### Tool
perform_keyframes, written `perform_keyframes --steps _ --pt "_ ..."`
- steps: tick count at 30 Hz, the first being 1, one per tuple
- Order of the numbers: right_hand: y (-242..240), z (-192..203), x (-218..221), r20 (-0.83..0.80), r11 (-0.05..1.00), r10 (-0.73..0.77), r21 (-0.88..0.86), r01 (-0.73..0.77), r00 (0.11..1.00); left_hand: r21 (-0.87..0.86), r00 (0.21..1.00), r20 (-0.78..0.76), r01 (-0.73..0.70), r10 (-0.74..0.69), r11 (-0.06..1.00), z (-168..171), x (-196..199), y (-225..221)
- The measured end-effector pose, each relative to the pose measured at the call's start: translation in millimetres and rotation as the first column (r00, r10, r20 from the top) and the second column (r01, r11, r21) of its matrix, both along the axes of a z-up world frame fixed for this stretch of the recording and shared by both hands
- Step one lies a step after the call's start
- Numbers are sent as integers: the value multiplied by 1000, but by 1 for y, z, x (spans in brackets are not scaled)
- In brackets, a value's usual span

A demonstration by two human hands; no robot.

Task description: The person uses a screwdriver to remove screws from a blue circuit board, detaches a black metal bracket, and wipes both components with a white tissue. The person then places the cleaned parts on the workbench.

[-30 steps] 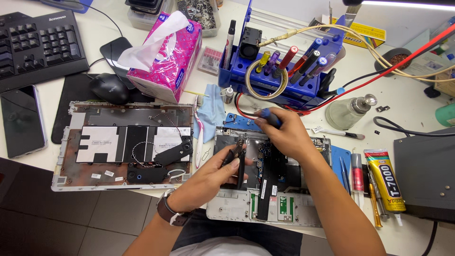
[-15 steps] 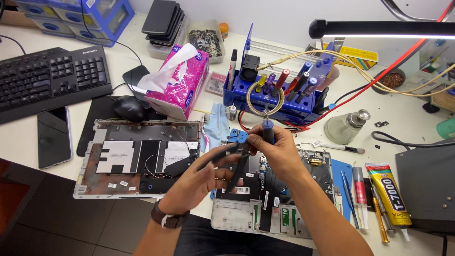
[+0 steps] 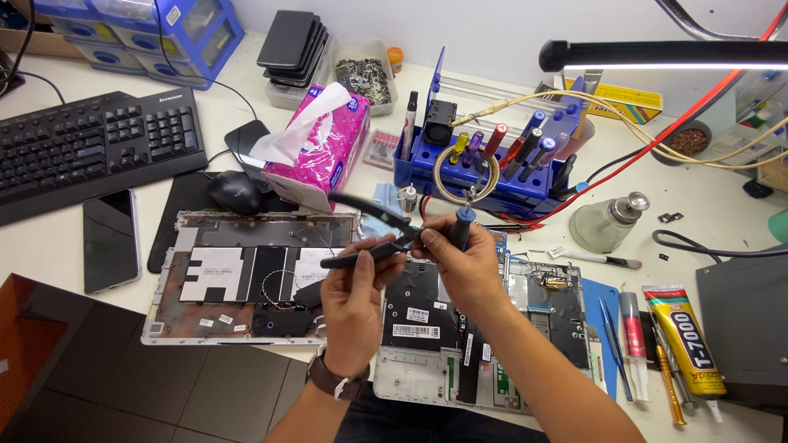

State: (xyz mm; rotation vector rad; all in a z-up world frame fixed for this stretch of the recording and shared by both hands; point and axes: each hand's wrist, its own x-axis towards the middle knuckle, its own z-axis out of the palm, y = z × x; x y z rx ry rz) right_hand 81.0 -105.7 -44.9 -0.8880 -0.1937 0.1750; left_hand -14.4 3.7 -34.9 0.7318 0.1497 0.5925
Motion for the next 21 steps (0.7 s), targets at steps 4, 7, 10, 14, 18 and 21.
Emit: perform_keyframes --steps 4,7,10,14,18,21 --pt "-10 23 10 77 949 -32 -310 54 997 545 982 57 -181 179 819 24 32 14" --pt "-17 21 16 72 927 -48 -369 72 996 678 953 123 -285 278 678 32 69 20" --pt "-17 23 23 61 916 -60 -394 79 996 730 927 130 -329 351 599 32 98 21" --pt "-5 23 43 90 920 -60 -381 90 994 824 879 108 -340 464 452 18 124 18" --pt "-7 28 41 120 904 -22 -421 71 993 860 850 88 -328 519 391 8 143 26" --pt "-19 23 22 98 893 -10 -447 53 995 931 857 31 -212 514 297 7 154 34"
